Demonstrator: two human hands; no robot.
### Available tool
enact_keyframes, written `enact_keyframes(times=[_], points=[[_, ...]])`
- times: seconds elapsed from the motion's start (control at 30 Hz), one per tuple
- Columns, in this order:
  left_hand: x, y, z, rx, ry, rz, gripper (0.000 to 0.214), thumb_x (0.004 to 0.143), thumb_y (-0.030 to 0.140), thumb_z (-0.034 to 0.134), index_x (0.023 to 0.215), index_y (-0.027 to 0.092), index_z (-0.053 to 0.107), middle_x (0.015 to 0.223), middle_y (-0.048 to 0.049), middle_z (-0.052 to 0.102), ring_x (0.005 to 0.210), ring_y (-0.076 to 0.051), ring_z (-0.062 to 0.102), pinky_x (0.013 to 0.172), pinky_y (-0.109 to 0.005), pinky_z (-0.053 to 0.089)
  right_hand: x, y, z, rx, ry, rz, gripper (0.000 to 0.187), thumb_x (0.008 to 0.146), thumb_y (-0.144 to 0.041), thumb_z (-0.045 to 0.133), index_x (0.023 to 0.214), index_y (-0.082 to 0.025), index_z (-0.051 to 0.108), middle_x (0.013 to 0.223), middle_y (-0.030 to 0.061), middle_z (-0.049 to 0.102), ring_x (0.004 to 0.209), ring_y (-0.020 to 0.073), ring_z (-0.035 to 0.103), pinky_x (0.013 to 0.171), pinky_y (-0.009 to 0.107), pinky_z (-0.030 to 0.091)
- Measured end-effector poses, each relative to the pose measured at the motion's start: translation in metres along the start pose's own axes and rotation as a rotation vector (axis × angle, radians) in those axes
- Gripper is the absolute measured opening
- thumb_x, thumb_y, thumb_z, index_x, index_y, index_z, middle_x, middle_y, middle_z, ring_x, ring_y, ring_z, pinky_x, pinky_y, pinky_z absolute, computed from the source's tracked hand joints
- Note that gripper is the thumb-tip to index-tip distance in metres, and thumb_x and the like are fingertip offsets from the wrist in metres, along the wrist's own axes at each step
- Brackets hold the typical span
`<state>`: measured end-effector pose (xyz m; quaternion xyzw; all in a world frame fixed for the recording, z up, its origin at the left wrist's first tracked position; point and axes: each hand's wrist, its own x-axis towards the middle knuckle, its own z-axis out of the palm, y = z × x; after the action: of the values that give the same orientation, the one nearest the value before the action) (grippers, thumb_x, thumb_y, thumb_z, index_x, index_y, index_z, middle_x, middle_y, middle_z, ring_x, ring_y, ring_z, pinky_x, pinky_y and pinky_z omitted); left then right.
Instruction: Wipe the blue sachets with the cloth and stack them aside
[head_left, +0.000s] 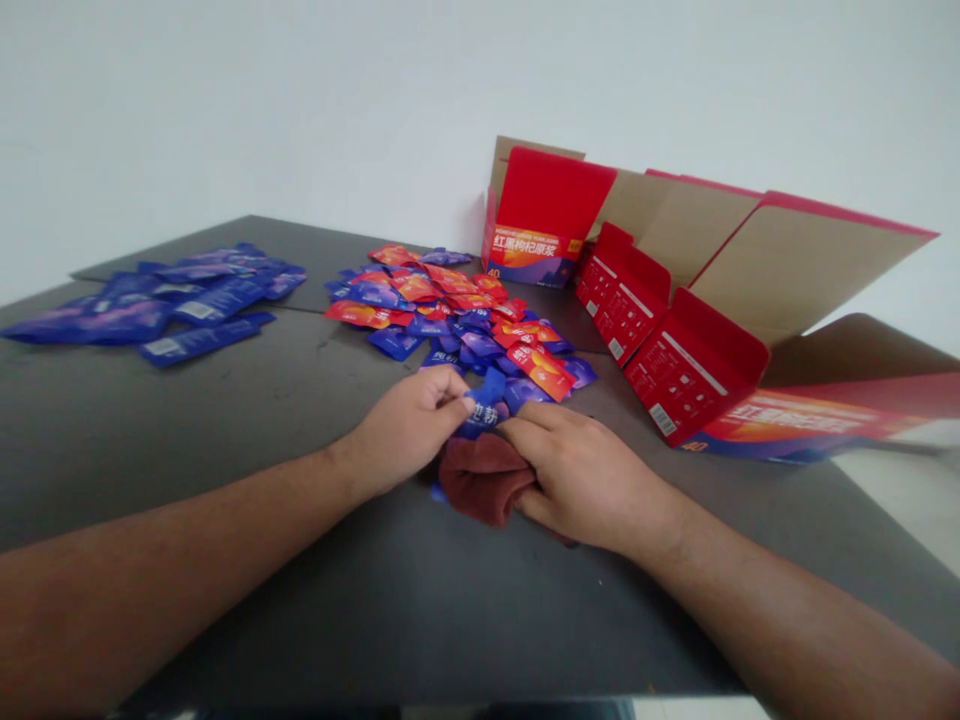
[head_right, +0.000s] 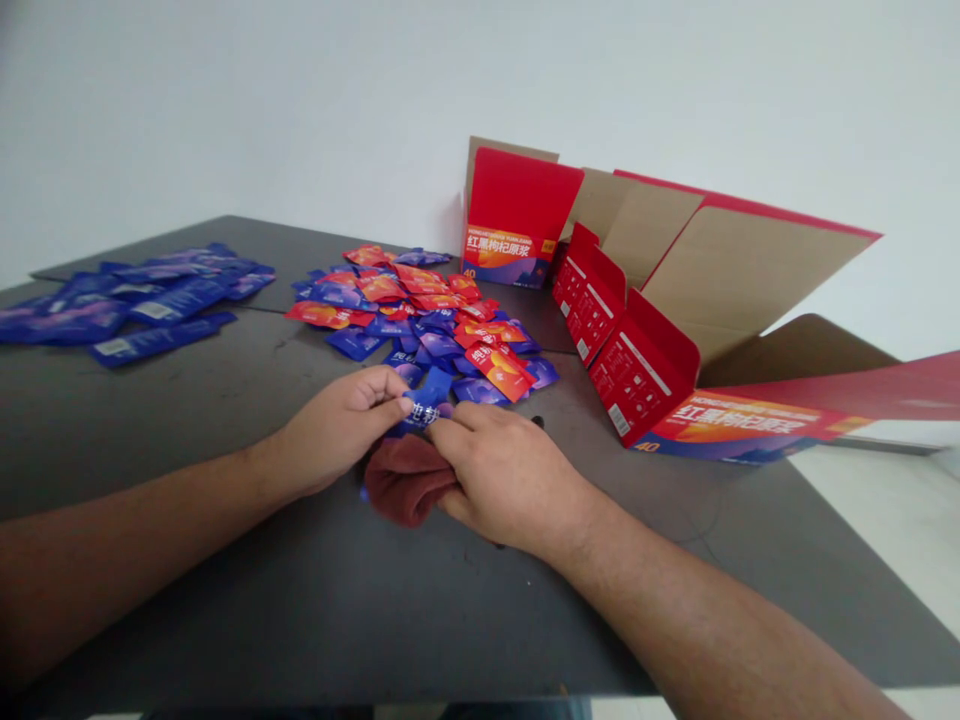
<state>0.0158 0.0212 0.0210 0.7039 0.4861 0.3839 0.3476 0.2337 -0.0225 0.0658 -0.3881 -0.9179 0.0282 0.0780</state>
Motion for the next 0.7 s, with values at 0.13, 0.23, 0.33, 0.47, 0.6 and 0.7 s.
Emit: enact_keyframes(times=[0.13,0.23,0.33,0.47,0.6,0.7], points=[[-0.0007,0.0025,-0.0003,0.015,0.002,-0.016,0.019,0.092,0.034,0.058,0.079,0.021,0.06,0.078,0.0002,0.066,0.075,-0.018,0.06,0.074,-0.034,0.045,-0.0005,0.0004,0.0,-0.023,0.052,0.086,0.014,0.087,-0.023,0.064,0.1,-0.019,0.061,0.1,0.0065,0.066,0.092,0.0232,0.062,0.08,0.035,0.049],[-0.0012,0.0037,-0.0013,0.022,-0.01,-0.01,0.018,0.092,0.034,0.058,0.081,0.02,0.062,0.08,-0.0004,0.067,0.078,-0.019,0.061,0.077,-0.035,0.045,-0.0014,-0.0021,0.0004,-0.017,0.015,-0.004,0.016,0.087,-0.024,0.064,0.103,-0.019,0.063,0.101,0.0065,0.066,0.094,0.0233,0.062,0.082,0.035,0.049],[-0.0008,0.0029,-0.0017,0.032,-0.004,0.001,0.017,0.092,0.033,0.059,0.082,0.02,0.062,0.082,-0.0007,0.067,0.083,-0.02,0.063,0.079,-0.035,0.045,-0.0022,-0.0035,0.0004,-0.013,-0.004,-0.04,0.018,0.088,-0.024,0.064,0.105,-0.02,0.063,0.103,0.006,0.067,0.097,0.0235,0.063,0.084,0.035,0.05],[0.0,0.0024,-0.0011,0.049,0.01,-0.007,0.018,0.093,0.034,0.058,0.082,0.021,0.061,0.081,-0.0005,0.067,0.083,-0.02,0.063,0.08,-0.036,0.045,-0.002,-0.0011,0.0006,-0.041,0.061,0.093,0.016,0.087,-0.024,0.063,0.103,-0.019,0.063,0.102,0.0075,0.066,0.094,0.024,0.063,0.081,0.036,0.05],[-0.0002,0.0048,-0.0015,0.069,-0.001,-0.006,0.018,0.093,0.034,0.058,0.081,0.021,0.061,0.082,-0.0009,0.067,0.08,-0.02,0.061,0.078,-0.036,0.044,-0.0021,-0.0013,0.0011,-0.029,0.023,0.038,0.019,0.087,-0.023,0.064,0.105,-0.018,0.063,0.104,0.008,0.067,0.096,0.0241,0.063,0.084,0.036,0.051],[-0.0007,0.0053,-0.0019,0.056,-0.011,-0.01,0.017,0.092,0.035,0.058,0.083,0.021,0.062,0.083,-0.0009,0.067,0.082,-0.02,0.062,0.08,-0.036,0.045,-0.0026,-0.0011,0.0007,-0.019,0.011,0.003,0.021,0.086,-0.023,0.065,0.106,-0.019,0.064,0.105,0.0073,0.068,0.097,0.0239,0.064,0.085,0.036,0.051]])
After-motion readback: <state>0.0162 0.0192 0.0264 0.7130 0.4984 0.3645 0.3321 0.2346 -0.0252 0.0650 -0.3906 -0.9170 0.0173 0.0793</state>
